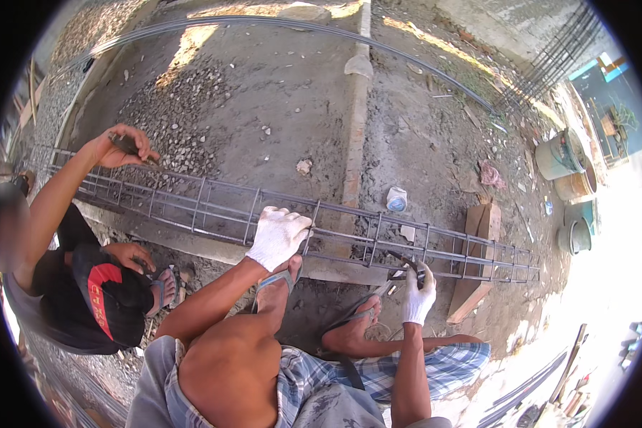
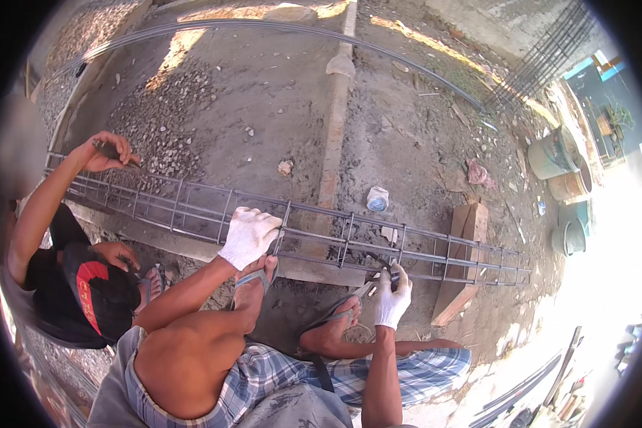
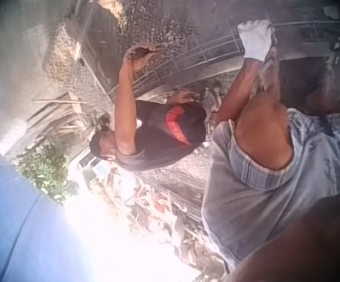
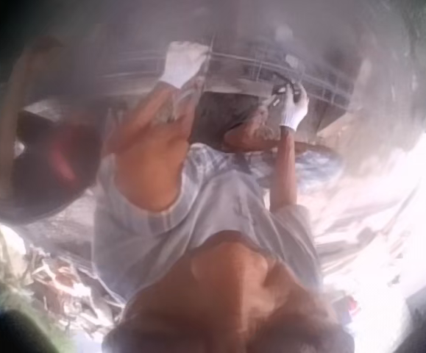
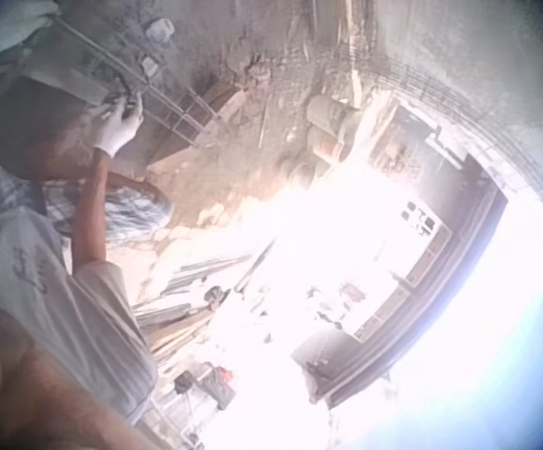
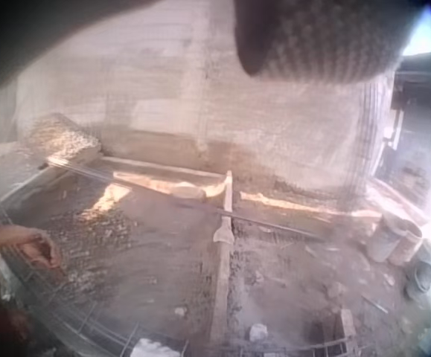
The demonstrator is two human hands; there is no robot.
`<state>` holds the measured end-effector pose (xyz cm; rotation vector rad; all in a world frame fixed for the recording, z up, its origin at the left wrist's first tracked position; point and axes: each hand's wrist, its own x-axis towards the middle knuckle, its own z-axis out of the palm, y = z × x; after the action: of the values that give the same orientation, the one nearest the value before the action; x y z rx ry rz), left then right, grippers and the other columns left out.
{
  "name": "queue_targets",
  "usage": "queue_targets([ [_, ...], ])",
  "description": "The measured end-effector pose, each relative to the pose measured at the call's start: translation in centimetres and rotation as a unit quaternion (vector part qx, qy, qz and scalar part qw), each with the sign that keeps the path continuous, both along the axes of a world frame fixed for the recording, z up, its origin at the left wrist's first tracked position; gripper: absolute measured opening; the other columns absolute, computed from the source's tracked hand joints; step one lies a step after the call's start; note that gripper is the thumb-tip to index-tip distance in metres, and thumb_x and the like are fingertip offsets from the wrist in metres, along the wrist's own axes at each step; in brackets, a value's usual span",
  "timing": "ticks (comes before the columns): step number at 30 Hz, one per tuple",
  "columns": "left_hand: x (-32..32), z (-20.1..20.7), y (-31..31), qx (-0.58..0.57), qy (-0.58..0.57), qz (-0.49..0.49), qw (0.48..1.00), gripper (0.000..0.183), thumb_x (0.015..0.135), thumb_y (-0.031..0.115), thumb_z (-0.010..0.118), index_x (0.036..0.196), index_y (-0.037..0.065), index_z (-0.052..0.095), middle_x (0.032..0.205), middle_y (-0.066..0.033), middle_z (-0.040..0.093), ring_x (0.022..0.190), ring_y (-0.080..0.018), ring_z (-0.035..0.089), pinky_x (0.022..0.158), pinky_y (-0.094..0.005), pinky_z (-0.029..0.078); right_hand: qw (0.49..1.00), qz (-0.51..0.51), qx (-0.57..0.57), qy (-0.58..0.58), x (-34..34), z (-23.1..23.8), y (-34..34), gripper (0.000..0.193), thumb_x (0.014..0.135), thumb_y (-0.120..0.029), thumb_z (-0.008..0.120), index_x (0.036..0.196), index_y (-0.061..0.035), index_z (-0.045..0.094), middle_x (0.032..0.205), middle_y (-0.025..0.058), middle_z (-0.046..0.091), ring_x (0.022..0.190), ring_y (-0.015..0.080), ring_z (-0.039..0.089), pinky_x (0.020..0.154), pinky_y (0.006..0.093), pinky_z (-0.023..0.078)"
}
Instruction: The person sits on the ground at a construction site and assembles a rebar cage. They use pliers to twist wire ties around the intersections of the steel bars, securing the grid structure.
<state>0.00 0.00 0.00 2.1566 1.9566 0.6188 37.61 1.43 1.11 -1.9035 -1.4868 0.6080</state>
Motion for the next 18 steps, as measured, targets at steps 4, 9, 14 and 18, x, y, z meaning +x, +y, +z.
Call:
queue_targets([
  [4,1.1,-1.0,0.1,0.040,-0.032,-0.005,0.999,0.020,0.094,0.032,0.069,0.105,0.019,0.079,0.099,-0.0028,0.079,0.098,-0.0248,0.072,0.095,-0.0479,0.048,0.999,-0.003,0.039,0.031,2.7,0.9,0.2,0.032,0.098,-0.010,0.077,0.128,0.0016,0.076,0.103,0.0063,0.072,0.088,0.0123,0.062,0.084,0.0294,0.053],
  [9,0.0,-1.1,-0.6,0.009,-0.039,0.002,0.999,0.019,0.093,0.029,0.071,0.106,0.018,0.078,0.101,-0.0023,0.078,0.103,-0.0241,0.072,0.103,-0.0487,0.045,0.989,0.002,0.114,0.098,0.5,9.4,-0.8,0.014,0.100,-0.003,0.073,0.113,0.0002,0.076,0.105,0.0060,0.075,0.082,0.0052,0.058,0.071,0.0235,0.049],
  [14,0.0,-1.0,-1.3,0.011,-0.045,-0.001,0.999,0.020,0.094,0.029,0.071,0.108,0.018,0.079,0.101,-0.0018,0.079,0.104,-0.0244,0.072,0.103,-0.0476,0.046,0.924,0.038,0.249,0.288,-1.8,21.7,1.4,0.041,0.112,-0.038,0.053,0.130,-0.0026,0.063,0.107,0.0104,0.071,0.095,0.0268,0.069,0.091,0.0439,0.060],
  [18,-0.4,-0.9,-0.6,0.028,-0.031,0.000,0.999,0.020,0.092,0.029,0.071,0.107,0.019,0.080,0.102,-0.0015,0.079,0.105,-0.0237,0.072,0.103,-0.0480,0.047,0.838,0.205,0.007,0.506,-4.9,16.8,1.5,0.049,0.110,-0.059,0.055,0.113,-0.0114,0.063,0.079,0.0047,0.059,0.070,0.0221,0.059,0.072,0.0455,0.056],
])
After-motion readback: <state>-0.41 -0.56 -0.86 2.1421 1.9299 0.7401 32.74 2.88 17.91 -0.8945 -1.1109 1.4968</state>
